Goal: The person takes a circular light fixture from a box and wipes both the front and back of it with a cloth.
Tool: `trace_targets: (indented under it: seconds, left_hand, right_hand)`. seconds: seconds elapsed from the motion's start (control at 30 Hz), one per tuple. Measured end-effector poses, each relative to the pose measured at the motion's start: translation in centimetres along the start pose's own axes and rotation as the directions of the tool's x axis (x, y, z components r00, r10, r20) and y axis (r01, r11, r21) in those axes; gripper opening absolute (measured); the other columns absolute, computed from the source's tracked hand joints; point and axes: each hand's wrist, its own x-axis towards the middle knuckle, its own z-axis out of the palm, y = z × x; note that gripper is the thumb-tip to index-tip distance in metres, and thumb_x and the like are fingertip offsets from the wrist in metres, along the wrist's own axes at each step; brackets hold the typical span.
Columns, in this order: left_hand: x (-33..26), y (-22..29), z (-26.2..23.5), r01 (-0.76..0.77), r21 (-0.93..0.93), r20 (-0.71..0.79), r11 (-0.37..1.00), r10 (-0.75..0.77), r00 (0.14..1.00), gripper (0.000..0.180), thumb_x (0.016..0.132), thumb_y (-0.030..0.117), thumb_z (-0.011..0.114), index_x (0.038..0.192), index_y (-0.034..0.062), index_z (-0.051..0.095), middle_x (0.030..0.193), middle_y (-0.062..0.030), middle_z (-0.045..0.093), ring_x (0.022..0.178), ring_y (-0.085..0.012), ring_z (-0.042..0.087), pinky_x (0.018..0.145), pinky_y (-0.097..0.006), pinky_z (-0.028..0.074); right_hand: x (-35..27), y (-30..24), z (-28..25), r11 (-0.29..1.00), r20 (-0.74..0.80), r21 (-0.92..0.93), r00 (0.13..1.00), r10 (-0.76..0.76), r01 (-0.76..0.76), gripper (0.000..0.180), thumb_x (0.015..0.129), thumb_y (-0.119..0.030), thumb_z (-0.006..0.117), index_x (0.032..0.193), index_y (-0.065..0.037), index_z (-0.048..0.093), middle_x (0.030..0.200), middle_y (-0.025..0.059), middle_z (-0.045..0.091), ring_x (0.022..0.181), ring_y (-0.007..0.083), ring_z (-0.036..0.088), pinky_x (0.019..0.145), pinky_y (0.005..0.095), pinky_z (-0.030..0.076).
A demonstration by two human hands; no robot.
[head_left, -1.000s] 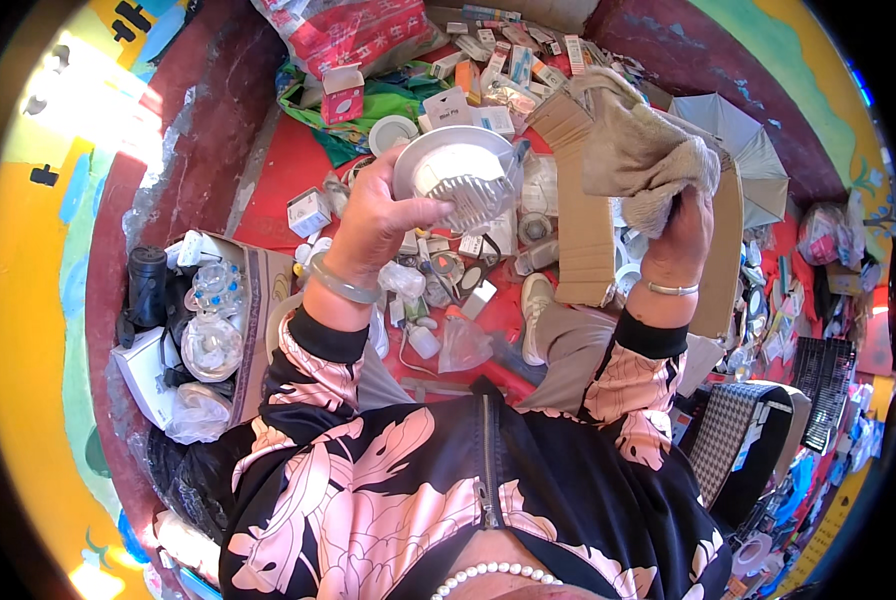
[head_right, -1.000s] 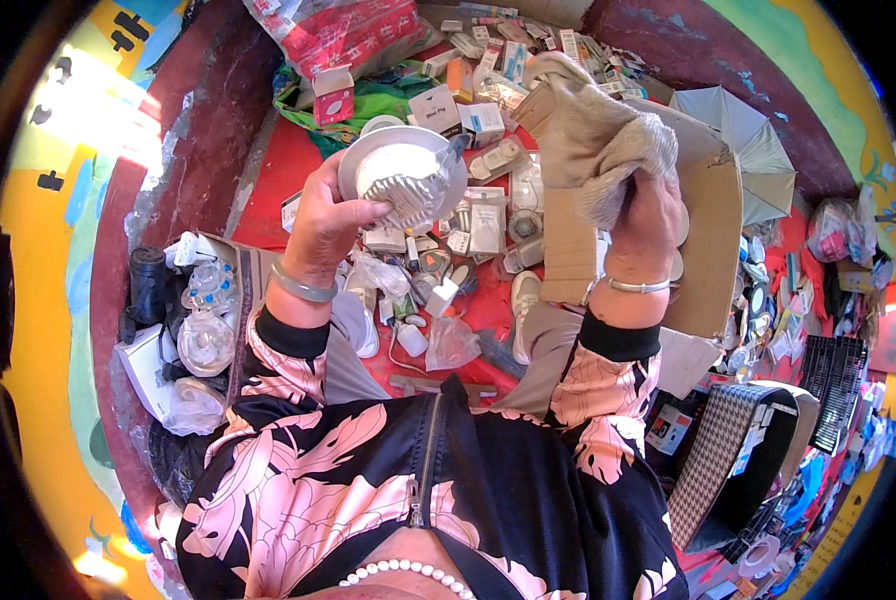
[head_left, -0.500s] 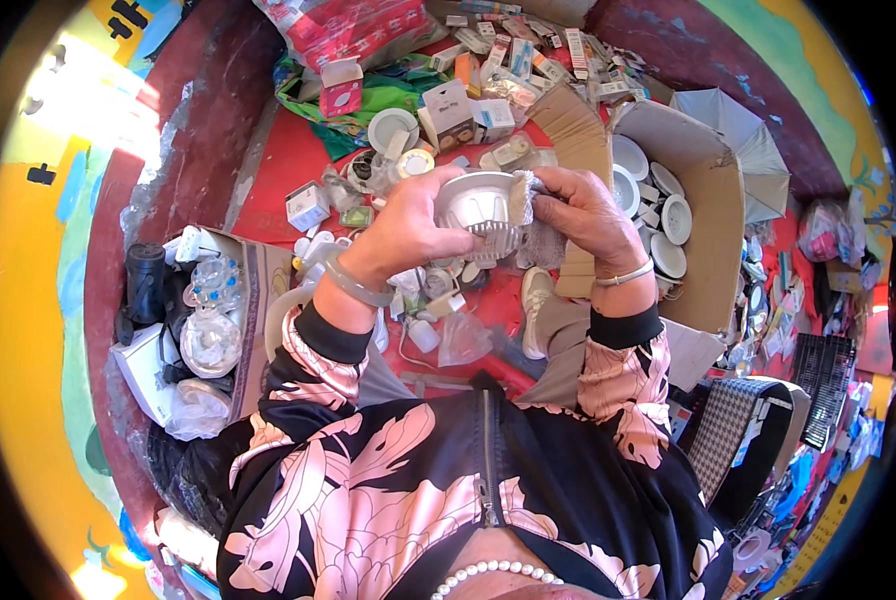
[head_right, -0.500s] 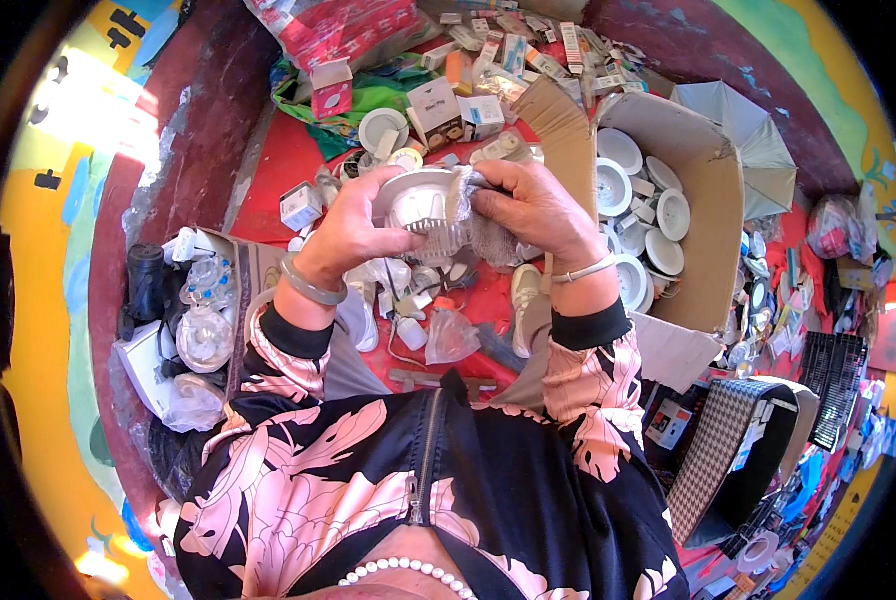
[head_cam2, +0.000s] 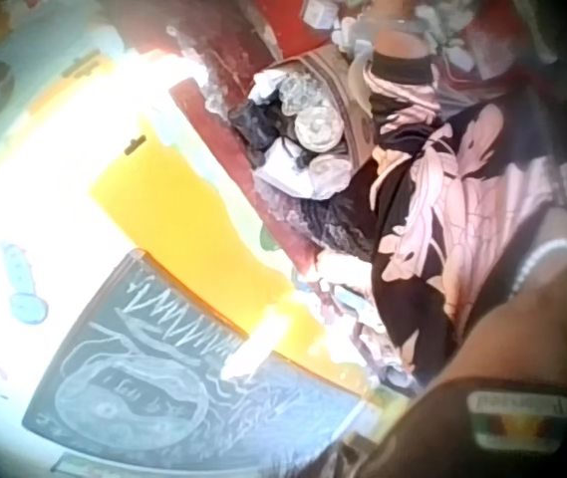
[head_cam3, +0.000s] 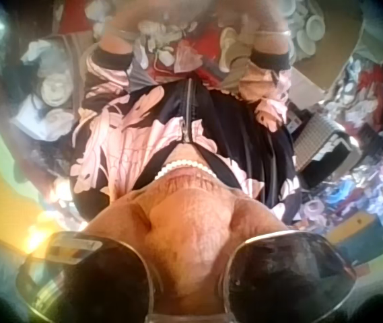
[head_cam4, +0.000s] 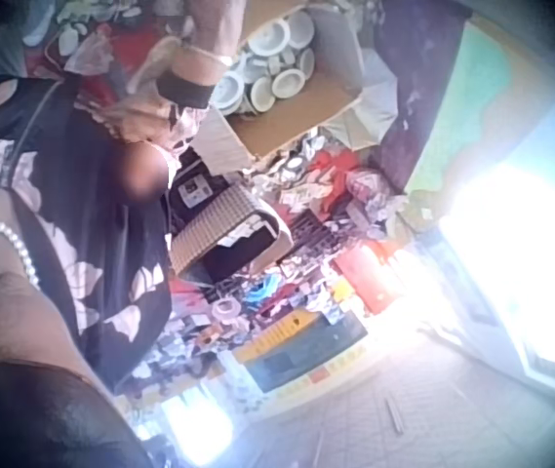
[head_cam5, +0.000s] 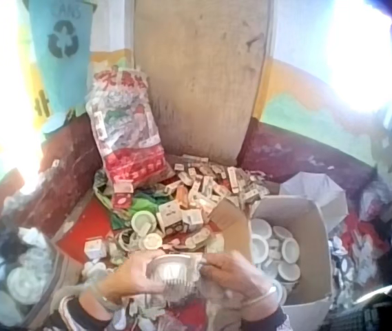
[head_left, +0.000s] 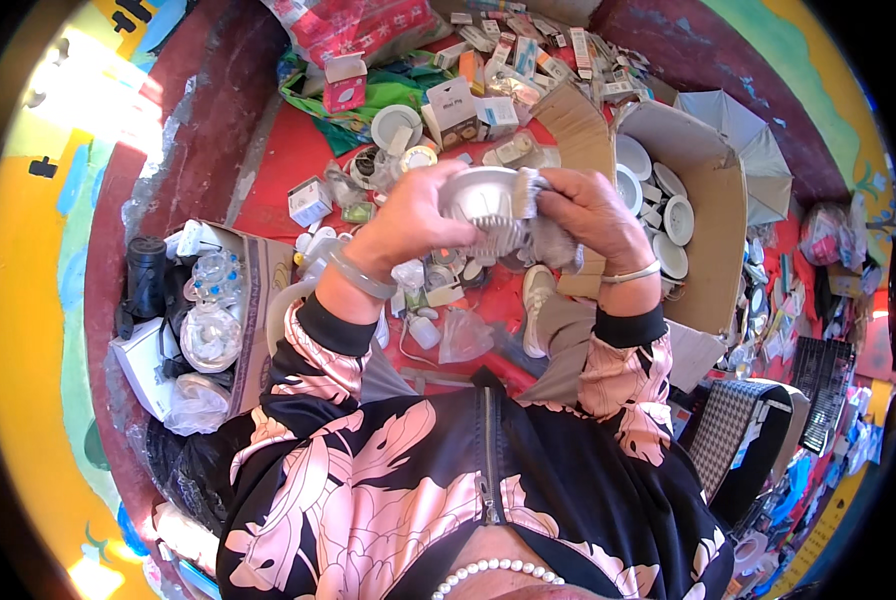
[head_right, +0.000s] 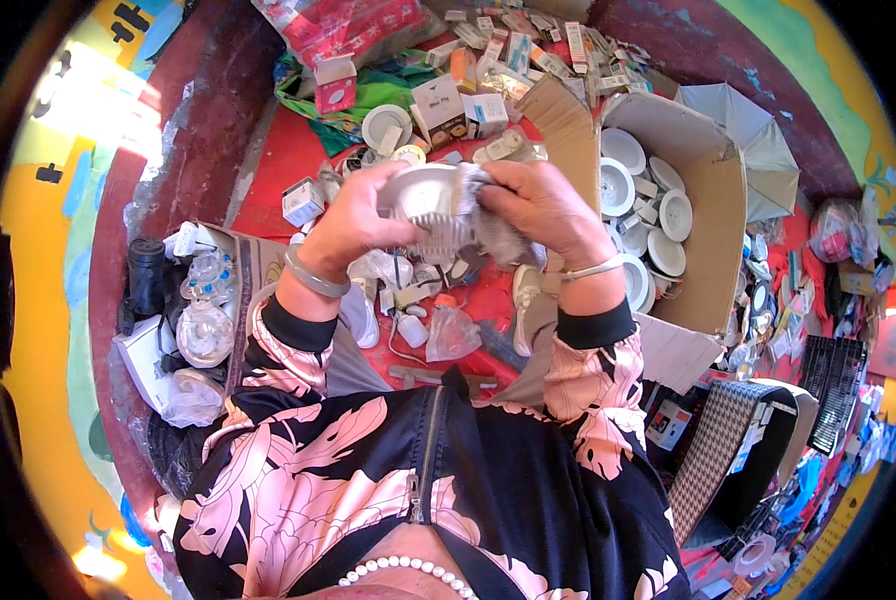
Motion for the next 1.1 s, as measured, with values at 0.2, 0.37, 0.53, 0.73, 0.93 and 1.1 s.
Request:
trace_targets:
  seconds: [0.2, 0.37, 0.53, 0.73, 0.93, 1.1]
  left_hand:
    - [-0.2, 0.5, -0.1, -0.052, 0.062, -0.020, 0.997, 0.053, 0.998, 0.046, 0.059, 0.010, 0.072, 0.100, -0.0009, 0.056, 0.087, -0.0036, 0.060, 0.078, -0.0116, 0.055, 0.071, -0.028, 0.046]
    - [0.1, -0.6, 1.3, -0.152, 0.361, 0.212, 0.920, 0.078, 0.974, 0.049, 0.057, 0.013, 0.073, 0.101, 0.0005, 0.056, 0.090, -0.0086, 0.061, 0.079, -0.0152, 0.057, 0.075, -0.029, 0.045]
    - [0.3, 0.0, 1.0, -0.180, 0.470, 0.086, 0.864, 0.158, 0.984, 0.047, 0.060, 0.014, 0.076, 0.102, 0.0013, 0.057, 0.099, -0.0119, 0.061, 0.086, -0.0196, 0.059, 0.077, -0.033, 0.046]
    - [0.8, -1.2, -2.6, -0.278, -0.406, -0.484, 0.870, 0.054, 0.874, 0.018, 0.081, 0.014, 0.065, 0.093, 0.0009, 0.060, 0.105, -0.0103, 0.060, 0.087, -0.0174, 0.060, 0.083, -0.028, 0.046]
    - [0.9, -0.1, -1.8, -0.171, -0.537, -0.274, 0.826, 0.021, 0.962, 0.030, 0.084, 0.010, 0.060, 0.111, 0.0017, 0.049, 0.102, -0.0093, 0.058, 0.093, -0.0174, 0.056, 0.083, -0.028, 0.044]
    - [0.0, -0.5, -1.0, -0.431, 0.460, -0.348, 0.776, 0.604, 0.717, 0.017, 0.086, 0.015, 0.060, 0.093, 0.0004, 0.055, 0.099, -0.0083, 0.056, 0.085, -0.0110, 0.052, 0.075, -0.024, 0.043]
  right_hand:
    - [-0.2, -0.5, -0.2, 0.998, 0.016, 0.009, 0.998, 0.065, -0.065, 0.017, 0.081, -0.014, 0.057, 0.089, 0.000, 0.061, 0.067, 0.0095, 0.056, 0.059, 0.0137, 0.049, 0.058, 0.0294, 0.043]
    - [0.3, -1.0, 1.9, 0.939, 0.142, -0.314, 0.985, -0.099, 0.139, 0.018, 0.079, -0.020, 0.057, 0.083, -0.003, 0.058, 0.074, 0.0197, 0.057, 0.069, 0.0369, 0.056, 0.062, 0.0407, 0.044]
    - [0.4, -0.3, 2.1, 0.935, -0.006, -0.349, 0.997, -0.077, 0.070, 0.017, 0.079, -0.018, 0.058, 0.085, -0.002, 0.059, 0.073, 0.0196, 0.057, 0.068, 0.0355, 0.056, 0.061, 0.0395, 0.044]
    - [0.5, 3.4, 0.7, 0.907, -0.312, 0.407, 0.950, 0.027, 0.108, 0.018, 0.089, -0.012, 0.054, 0.100, 0.000, 0.062, 0.082, 0.0012, 0.061, 0.072, 0.0068, 0.054, 0.066, 0.0218, 0.044]
    - [0.9, 2.6, 2.1, 0.653, -0.382, 0.723, 0.918, 0.105, 0.227, 0.019, 0.090, -0.014, 0.054, 0.099, 0.002, 0.062, 0.085, -0.0001, 0.062, 0.073, 0.0055, 0.054, 0.066, 0.0188, 0.044]
    - [1.2, 3.0, 2.3, 0.670, -0.483, 0.696, 0.858, 0.173, 0.257, 0.018, 0.091, -0.013, 0.054, 0.098, 0.001, 0.062, 0.085, 0.0005, 0.062, 0.073, 0.0061, 0.055, 0.066, 0.0196, 0.045]
